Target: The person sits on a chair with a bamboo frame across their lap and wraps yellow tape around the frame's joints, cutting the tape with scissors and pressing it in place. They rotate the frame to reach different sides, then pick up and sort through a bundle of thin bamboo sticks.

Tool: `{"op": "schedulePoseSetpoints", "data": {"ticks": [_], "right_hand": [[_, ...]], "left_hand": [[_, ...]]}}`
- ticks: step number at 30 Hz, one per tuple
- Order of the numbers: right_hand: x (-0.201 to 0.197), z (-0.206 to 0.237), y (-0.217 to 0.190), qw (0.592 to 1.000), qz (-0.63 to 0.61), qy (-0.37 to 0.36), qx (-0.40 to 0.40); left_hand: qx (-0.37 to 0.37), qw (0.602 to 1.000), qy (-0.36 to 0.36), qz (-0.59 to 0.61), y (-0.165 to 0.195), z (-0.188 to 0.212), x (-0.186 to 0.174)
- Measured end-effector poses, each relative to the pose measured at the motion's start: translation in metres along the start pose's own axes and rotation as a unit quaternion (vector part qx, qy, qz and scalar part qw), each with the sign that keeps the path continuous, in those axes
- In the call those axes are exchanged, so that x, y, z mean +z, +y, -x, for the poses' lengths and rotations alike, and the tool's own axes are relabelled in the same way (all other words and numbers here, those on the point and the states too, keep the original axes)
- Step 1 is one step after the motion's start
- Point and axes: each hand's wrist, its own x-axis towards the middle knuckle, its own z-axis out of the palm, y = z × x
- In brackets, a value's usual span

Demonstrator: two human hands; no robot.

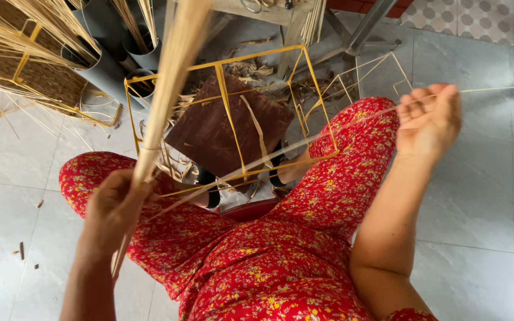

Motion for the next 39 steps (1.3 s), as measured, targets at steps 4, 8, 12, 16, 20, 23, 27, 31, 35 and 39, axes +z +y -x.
{"op": "schedulePoseSetpoints", "data": {"ticks": [4,8,12,16,20,23,27,31,35,39], "right_hand": [[-0.015,-0.007,-0.001,0.999,0.0,0.039,-0.021],[0.005,0.002,0.019,1.0,0.006,-0.003,-0.007],[0.034,0.02,0.041,0.997,-0.037,-0.056,0.037],[0.072,0.051,0.061,0.976,-0.118,-0.113,0.143],[0.111,0.097,0.074,0.958,-0.086,-0.175,0.208],[0.133,0.119,0.073,0.943,-0.069,-0.234,0.227],[0.147,0.127,0.066,0.949,-0.036,-0.245,0.193],[0.148,0.126,0.066,0.952,-0.03,-0.25,0.172],[0.143,0.125,0.071,0.952,-0.04,-0.23,0.199],[0.139,0.125,0.071,0.952,-0.023,-0.237,0.192]], "left_hand": [[0.012,1.0,0.014,0.014,0.008,0.005,-0.01],[-0.007,0.999,0.025,0.026,0.02,0.004,0.005],[-0.007,1.0,-0.005,-0.001,0.031,-0.001,0.031],[-0.021,0.992,-0.057,0.108,0.035,-0.012,0.064],[-0.062,0.989,-0.086,0.107,0.03,-0.027,0.096],[-0.032,0.987,-0.117,0.104,0.026,-0.036,0.111],[-0.021,0.98,-0.149,0.13,0.021,-0.039,0.126],[-0.046,0.98,-0.171,0.091,0.018,-0.031,0.135],[-0.013,0.976,-0.189,0.106,0.019,-0.027,0.139],[-0.024,0.981,-0.158,0.109,0.024,-0.03,0.143]]}}
